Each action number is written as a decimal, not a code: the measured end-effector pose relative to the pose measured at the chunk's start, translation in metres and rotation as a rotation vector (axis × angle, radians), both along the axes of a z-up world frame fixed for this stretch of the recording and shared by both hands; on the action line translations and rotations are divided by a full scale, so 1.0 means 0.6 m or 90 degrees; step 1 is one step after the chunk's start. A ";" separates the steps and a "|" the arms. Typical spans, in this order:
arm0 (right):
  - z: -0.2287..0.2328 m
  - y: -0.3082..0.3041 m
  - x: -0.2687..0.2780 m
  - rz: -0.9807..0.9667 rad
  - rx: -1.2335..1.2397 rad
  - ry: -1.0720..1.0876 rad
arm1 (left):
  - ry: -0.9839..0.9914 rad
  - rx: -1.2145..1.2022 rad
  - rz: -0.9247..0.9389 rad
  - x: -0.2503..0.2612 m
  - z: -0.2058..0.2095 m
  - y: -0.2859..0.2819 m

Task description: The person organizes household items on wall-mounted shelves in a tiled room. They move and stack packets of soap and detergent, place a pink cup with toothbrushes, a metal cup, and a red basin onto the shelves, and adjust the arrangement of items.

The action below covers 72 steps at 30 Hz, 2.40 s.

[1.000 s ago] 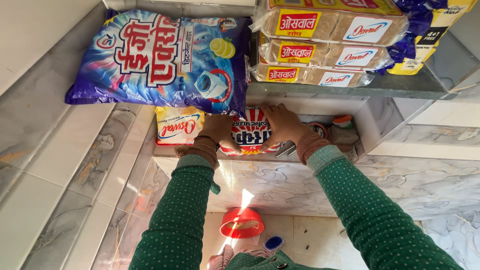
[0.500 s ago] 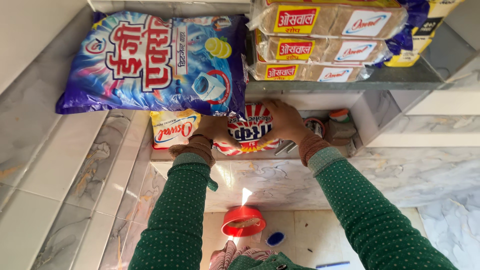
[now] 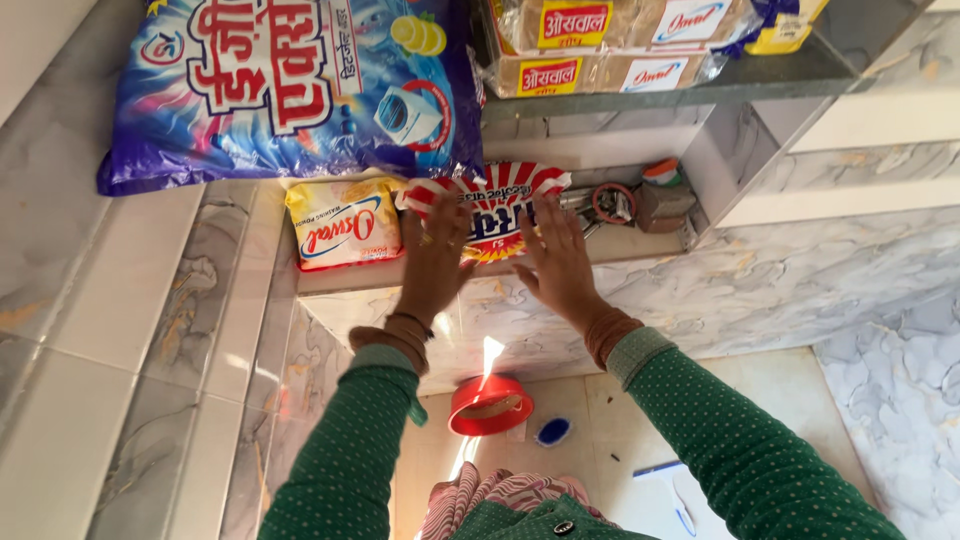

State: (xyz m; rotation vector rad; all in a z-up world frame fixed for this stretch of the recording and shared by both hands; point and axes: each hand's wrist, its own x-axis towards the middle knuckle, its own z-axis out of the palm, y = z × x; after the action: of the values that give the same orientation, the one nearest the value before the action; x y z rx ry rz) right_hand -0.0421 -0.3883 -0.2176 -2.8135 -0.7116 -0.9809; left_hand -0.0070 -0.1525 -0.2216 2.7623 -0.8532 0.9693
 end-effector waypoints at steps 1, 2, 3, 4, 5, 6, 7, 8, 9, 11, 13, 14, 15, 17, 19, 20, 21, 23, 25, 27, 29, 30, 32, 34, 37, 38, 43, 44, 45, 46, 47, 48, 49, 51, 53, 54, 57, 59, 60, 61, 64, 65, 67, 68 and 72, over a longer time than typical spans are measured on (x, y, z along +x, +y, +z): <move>-0.006 0.009 -0.012 0.005 -0.017 0.003 | 0.003 0.025 0.000 -0.018 -0.007 -0.010; -0.011 0.018 -0.024 0.005 -0.015 0.019 | 0.026 0.021 -0.008 -0.036 -0.010 -0.015; -0.015 0.027 -0.036 0.004 -0.013 0.034 | 0.048 0.017 -0.015 -0.054 -0.012 -0.018; -0.017 0.035 -0.044 0.004 -0.011 0.050 | 0.070 0.013 -0.022 -0.066 -0.011 -0.020; -0.017 0.043 -0.049 -0.010 -0.011 0.071 | 0.086 0.018 -0.013 -0.072 -0.010 -0.023; -0.016 0.050 -0.051 -0.024 -0.011 0.092 | 0.101 0.024 -0.003 -0.073 -0.008 -0.025; -0.014 0.055 -0.052 -0.038 -0.011 0.115 | 0.118 0.030 0.006 -0.072 -0.008 -0.025; -0.009 0.057 -0.047 -0.046 -0.022 0.134 | 0.074 0.043 0.016 -0.065 -0.007 -0.024; -0.001 0.057 -0.037 -0.054 -0.034 0.154 | 0.030 0.056 0.025 -0.056 -0.007 -0.023; 0.010 0.055 -0.030 -0.055 -0.047 0.183 | 0.008 0.053 0.019 -0.045 -0.009 -0.019; 0.020 0.045 -0.031 -0.042 -0.052 0.198 | 0.050 0.023 -0.014 -0.038 -0.013 -0.017; 0.024 0.040 -0.028 -0.033 -0.062 0.195 | 0.045 0.031 -0.001 -0.034 -0.014 -0.019; 0.025 0.037 -0.029 -0.023 -0.071 0.196 | 0.044 0.039 0.012 -0.036 -0.019 -0.021; 0.023 0.032 -0.028 -0.002 -0.069 0.196 | 0.048 0.028 0.020 -0.037 -0.026 -0.026; 0.019 0.029 -0.030 0.020 -0.048 0.202 | 0.063 -0.009 0.011 -0.043 -0.030 -0.034; 0.016 0.027 -0.032 0.030 -0.042 0.220 | 0.075 0.011 0.030 -0.046 -0.030 -0.038; 0.013 0.024 -0.036 0.038 -0.036 0.240 | 0.091 0.032 0.047 -0.052 -0.031 -0.041; 0.007 0.018 -0.051 0.051 -0.038 0.283 | 0.227 0.045 0.056 -0.059 -0.030 -0.047; 0.004 0.013 -0.066 0.064 -0.057 0.320 | 0.207 0.034 0.044 -0.080 -0.041 -0.049; 0.003 0.002 -0.090 0.079 -0.054 0.310 | 0.198 0.023 0.042 -0.105 -0.056 -0.051; 0.004 -0.012 -0.106 0.086 -0.056 0.312 | 0.205 0.013 0.047 -0.126 -0.069 -0.057; 0.004 -0.020 -0.113 0.084 -0.061 0.320 | 0.207 0.014 0.056 -0.130 -0.073 -0.060; 0.000 -0.038 -0.129 0.081 -0.062 0.338 | 0.211 0.016 0.070 -0.133 -0.076 -0.070; -0.004 -0.057 -0.145 0.078 -0.057 0.352 | 0.195 0.025 0.076 -0.131 -0.073 -0.077; -0.010 -0.083 -0.163 0.082 -0.037 0.360 | 0.192 0.025 0.089 -0.146 -0.071 -0.086; -0.012 -0.092 -0.168 0.082 -0.039 0.353 | 0.195 0.024 0.093 -0.154 -0.072 -0.088; -0.011 -0.108 -0.187 0.080 -0.032 0.369 | 0.235 0.035 0.104 -0.211 -0.079 -0.099; -0.008 -0.109 -0.186 0.077 -0.043 0.362 | 0.241 0.039 0.108 -0.218 -0.080 -0.100; -0.006 -0.110 -0.188 0.074 -0.053 0.358 | 0.243 0.044 0.108 -0.222 -0.082 -0.099; -0.006 -0.111 -0.188 0.072 -0.062 0.353 | 0.246 0.049 0.109 -0.224 -0.083 -0.098; -0.006 -0.114 -0.188 0.076 -0.059 0.347 | 0.249 0.055 0.108 -0.226 -0.084 -0.098; -0.007 -0.116 -0.188 0.080 -0.057 0.341 | 0.247 0.054 0.108 -0.228 -0.085 -0.097; -0.006 -0.121 -0.180 0.082 -0.056 0.330 | 0.240 0.051 0.108 -0.224 -0.085 -0.096; -0.010 -0.124 -0.172 0.105 -0.046 0.307 | 0.233 0.046 0.108 -0.220 -0.084 -0.095; -0.012 -0.119 -0.161 0.113 -0.039 0.294 | 0.229 0.040 0.111 -0.216 -0.078 -0.095; -0.014 -0.113 -0.160 0.109 -0.036 0.294 | 0.231 0.041 0.112 -0.214 -0.074 -0.094; -0.007 -0.097 -0.151 0.103 -0.027 0.297 | 0.238 0.049 0.117 -0.208 -0.060 -0.093; 0.004 -0.084 -0.141 0.092 -0.024 0.306 | 0.251 0.058 0.126 -0.199 -0.051 -0.090; 0.010 -0.076 -0.134 0.083 -0.023 0.312 | 0.243 0.060 0.127 -0.191 -0.046 -0.088; 0.015 -0.068 -0.127 0.075 -0.023 0.321 | 0.238 0.062 0.129 -0.185 -0.044 -0.084; 0.026 -0.046 -0.098 0.044 -0.023 0.318 | 0.213 0.057 0.135 -0.157 -0.033 -0.070; 0.027 -0.041 -0.086 0.046 0.026 0.306 | 0.204 0.055 0.137 -0.147 -0.030 -0.065; 0.023 -0.034 -0.060 0.051 0.125 0.284 | 0.211 0.002 0.147 -0.127 -0.023 -0.058; 0.020 -0.030 -0.044 0.058 0.161 0.245 | 0.216 -0.024 0.151 -0.117 -0.020 -0.052; 0.006 -0.015 0.007 0.082 0.417 0.274 | 0.182 -0.088 0.119 -0.090 -0.007 -0.026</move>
State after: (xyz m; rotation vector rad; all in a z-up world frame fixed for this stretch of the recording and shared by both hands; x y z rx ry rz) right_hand -0.0376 -0.3975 -0.2138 -2.2451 -0.4096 -0.4407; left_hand -0.0611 -0.1678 -0.2259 2.8009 -0.4749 0.6050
